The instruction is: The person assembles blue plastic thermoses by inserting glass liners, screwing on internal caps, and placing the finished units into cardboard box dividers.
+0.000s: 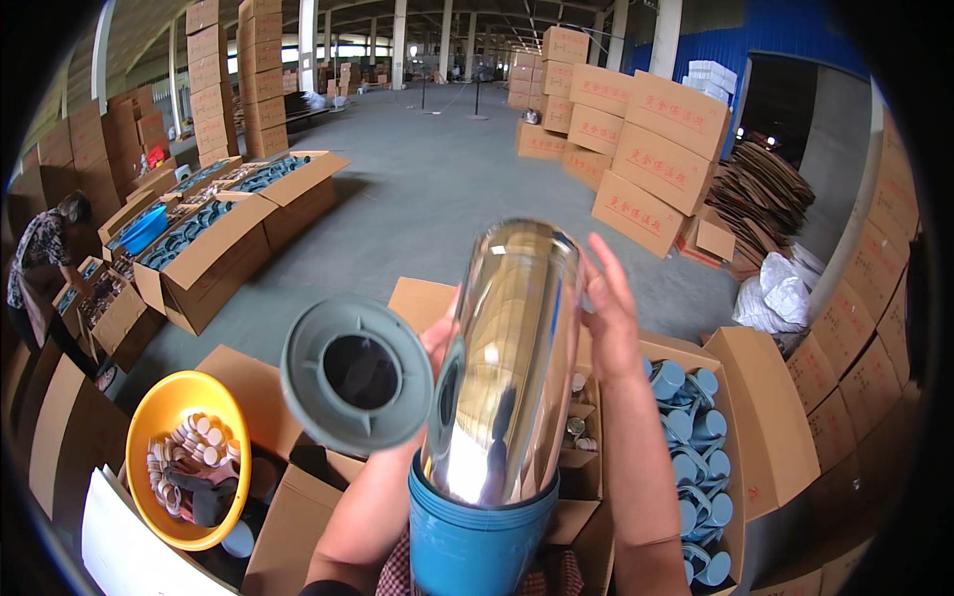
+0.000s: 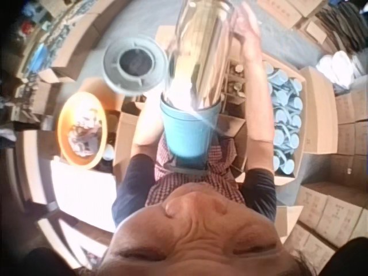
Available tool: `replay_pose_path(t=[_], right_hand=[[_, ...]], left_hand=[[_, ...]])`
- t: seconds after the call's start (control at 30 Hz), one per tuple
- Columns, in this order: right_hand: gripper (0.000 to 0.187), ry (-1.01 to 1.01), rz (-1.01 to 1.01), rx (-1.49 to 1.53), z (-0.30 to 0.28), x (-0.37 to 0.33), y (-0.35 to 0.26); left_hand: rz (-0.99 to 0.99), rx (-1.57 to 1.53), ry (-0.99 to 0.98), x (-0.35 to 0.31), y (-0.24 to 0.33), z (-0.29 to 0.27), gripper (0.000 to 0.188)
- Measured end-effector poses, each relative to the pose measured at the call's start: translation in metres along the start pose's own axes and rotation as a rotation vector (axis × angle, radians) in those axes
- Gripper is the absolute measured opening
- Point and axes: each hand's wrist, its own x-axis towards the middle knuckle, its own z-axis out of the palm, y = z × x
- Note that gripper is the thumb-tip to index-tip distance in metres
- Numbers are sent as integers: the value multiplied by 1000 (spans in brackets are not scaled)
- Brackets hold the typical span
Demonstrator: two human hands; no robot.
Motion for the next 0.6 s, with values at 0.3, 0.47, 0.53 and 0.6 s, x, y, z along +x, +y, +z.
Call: replay_pose_path(t=[0.3,0.47,0.53,0.6], right_hand=[[85,-750,187,297,5,-59,-1],[65,-1058,381,168,-4,-79,0],[58,-1129,233,25,-4,-73,-3],[52,-1123,225,-102,-4,-74,-9]], left_hand=[[355,441,-299,-46,3,-38,46],[224,324,-388,-49,-3,-48,35],[167,283,-377,-48,-5,-46,29],[148,257,-356,-45,-13,-50,29]])
